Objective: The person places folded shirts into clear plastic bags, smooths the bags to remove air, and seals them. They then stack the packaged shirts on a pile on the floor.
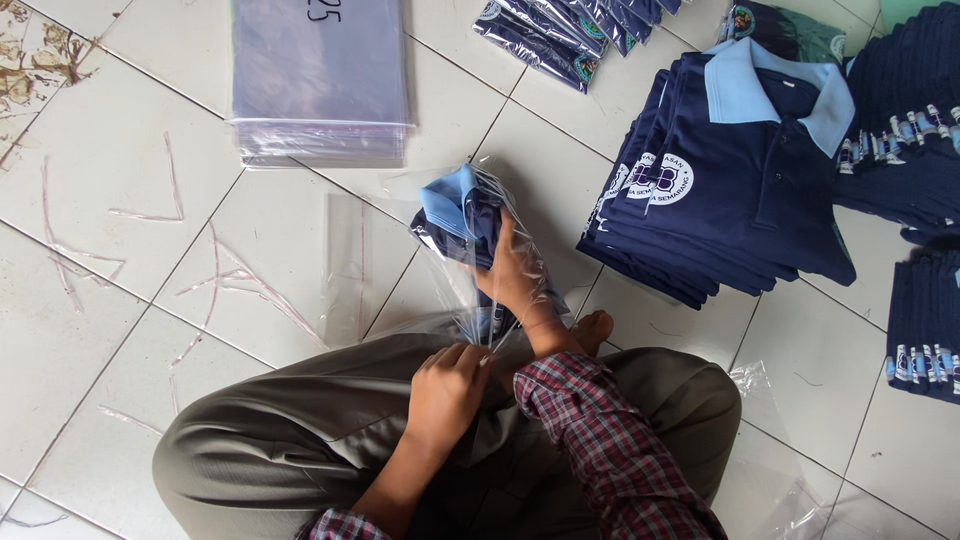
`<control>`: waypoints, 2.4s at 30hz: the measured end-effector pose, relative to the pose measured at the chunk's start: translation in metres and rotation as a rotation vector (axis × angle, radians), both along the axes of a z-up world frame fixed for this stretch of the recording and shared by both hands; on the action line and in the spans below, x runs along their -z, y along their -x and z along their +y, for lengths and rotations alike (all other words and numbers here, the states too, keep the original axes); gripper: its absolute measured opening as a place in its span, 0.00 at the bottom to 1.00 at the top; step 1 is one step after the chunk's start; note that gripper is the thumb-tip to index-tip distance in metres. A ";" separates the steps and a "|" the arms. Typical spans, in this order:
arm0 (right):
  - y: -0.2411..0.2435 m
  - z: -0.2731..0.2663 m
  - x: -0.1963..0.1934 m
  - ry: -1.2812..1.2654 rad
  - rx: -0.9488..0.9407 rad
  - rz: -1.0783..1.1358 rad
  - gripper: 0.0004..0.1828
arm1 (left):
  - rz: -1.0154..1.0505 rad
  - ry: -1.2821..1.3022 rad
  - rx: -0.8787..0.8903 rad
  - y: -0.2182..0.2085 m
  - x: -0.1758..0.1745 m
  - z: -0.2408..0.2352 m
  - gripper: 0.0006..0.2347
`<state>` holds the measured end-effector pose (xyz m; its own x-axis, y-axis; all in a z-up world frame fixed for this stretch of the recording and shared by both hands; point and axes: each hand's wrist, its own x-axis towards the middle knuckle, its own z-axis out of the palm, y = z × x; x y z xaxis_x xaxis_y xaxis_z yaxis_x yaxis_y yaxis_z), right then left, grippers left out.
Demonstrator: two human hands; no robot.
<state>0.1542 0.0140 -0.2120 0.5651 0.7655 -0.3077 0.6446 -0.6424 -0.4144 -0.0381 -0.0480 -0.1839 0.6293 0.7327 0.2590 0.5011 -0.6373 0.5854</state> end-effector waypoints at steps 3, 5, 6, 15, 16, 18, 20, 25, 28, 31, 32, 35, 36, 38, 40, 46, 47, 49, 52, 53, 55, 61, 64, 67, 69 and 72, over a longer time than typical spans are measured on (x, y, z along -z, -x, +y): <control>-0.011 -0.015 0.000 -0.225 -0.183 -0.103 0.71 | 0.125 0.294 0.072 -0.002 -0.027 0.016 0.12; -0.008 -0.018 -0.040 -0.185 -0.080 0.204 0.68 | -0.082 0.589 -0.045 -0.007 -0.067 0.042 0.16; -0.010 -0.023 -0.027 -0.181 -0.076 0.204 0.68 | -0.081 0.594 -0.042 -0.013 -0.062 0.058 0.16; -0.025 -0.045 0.044 -0.313 -0.321 -0.209 0.44 | -0.126 0.960 -0.502 -0.062 0.053 0.158 0.41; -0.018 -0.046 0.028 -0.360 -0.333 -0.250 0.35 | -0.116 0.955 -0.509 -0.066 0.065 0.162 0.42; -0.010 -0.050 0.008 -0.397 -0.349 -0.291 0.29 | -0.107 0.960 -0.520 -0.068 0.087 0.164 0.43; -0.008 -0.054 -0.001 -0.392 -0.461 -0.399 0.27 | -0.155 0.830 -0.560 -0.066 0.105 0.165 0.43; -0.013 -0.052 0.036 -0.281 -0.405 -0.425 0.31 | -0.156 0.805 -0.523 -0.059 0.126 0.172 0.44; -0.019 -0.051 0.051 -0.292 -0.367 -0.429 0.32 | -0.184 0.786 -0.513 -0.061 0.113 0.169 0.47; -0.015 -0.053 0.051 -0.271 -0.378 -0.493 0.34 | -0.189 0.761 -0.514 -0.066 0.125 0.173 0.44; -0.012 -0.055 0.051 -0.261 -0.397 -0.559 0.34 | -0.185 0.743 -0.514 -0.068 0.136 0.175 0.40; 0.008 -0.063 0.019 -0.148 -0.515 -0.857 0.36 | -0.125 0.703 -0.495 -0.070 0.147 0.178 0.37; 0.003 -0.067 0.049 -0.142 -0.513 -0.857 0.36 | -0.122 0.708 -0.491 -0.069 0.148 0.177 0.37; -0.007 -0.075 0.109 -0.159 -0.607 -0.816 0.36 | -0.178 0.672 -0.506 -0.069 0.148 0.175 0.35; 0.007 -0.082 0.090 -0.173 -0.611 -0.836 0.33 | -0.175 0.672 -0.514 -0.067 0.150 0.172 0.34; 0.010 -0.078 0.080 -0.300 -0.750 -0.827 0.22 | -0.182 0.693 -0.519 -0.065 0.146 0.176 0.34; 0.009 -0.076 0.073 -0.402 -0.845 -0.660 0.18 | -0.166 0.688 -0.507 -0.066 0.144 0.177 0.35; 0.003 -0.066 0.069 -0.400 -0.852 -0.636 0.22 | -0.173 0.703 -0.497 -0.064 0.143 0.172 0.36; -0.010 -0.049 0.088 -0.385 -0.802 -0.675 0.30 | -0.187 0.721 -0.483 -0.060 0.135 0.171 0.37; -0.014 -0.045 0.099 -0.360 -0.751 -0.737 0.32 | -0.198 0.734 -0.479 -0.057 0.133 0.169 0.37; -0.010 -0.039 0.085 -0.309 -0.636 -0.613 0.33 | -0.202 0.711 -0.478 -0.055 0.144 0.171 0.37; -0.021 -0.033 0.074 -0.242 -0.317 -0.132 0.37 | -0.166 0.695 -0.450 -0.056 0.150 0.169 0.36; -0.014 -0.031 0.066 -0.265 -0.332 -0.261 0.39 | -0.107 0.639 -0.448 -0.062 0.135 0.167 0.40; -0.015 -0.024 0.080 -0.368 -0.409 -0.401 0.39 | 0.100 0.435 -0.447 -0.081 0.064 0.178 0.40; -0.013 -0.019 0.086 -0.478 -0.474 -0.437 0.40 | 0.264 0.294 -0.430 -0.099 0.036 0.189 0.38; -0.013 -0.004 0.077 -0.505 -0.493 -0.654 0.31 | 0.182 0.017 -0.095 -0.141 0.050 0.215 0.15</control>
<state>0.1667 0.0100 -0.2890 0.0873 0.9188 0.3850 0.9962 -0.0817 -0.0310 0.1030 0.1668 -0.2339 0.5928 0.7941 0.1342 0.6569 -0.5732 0.4898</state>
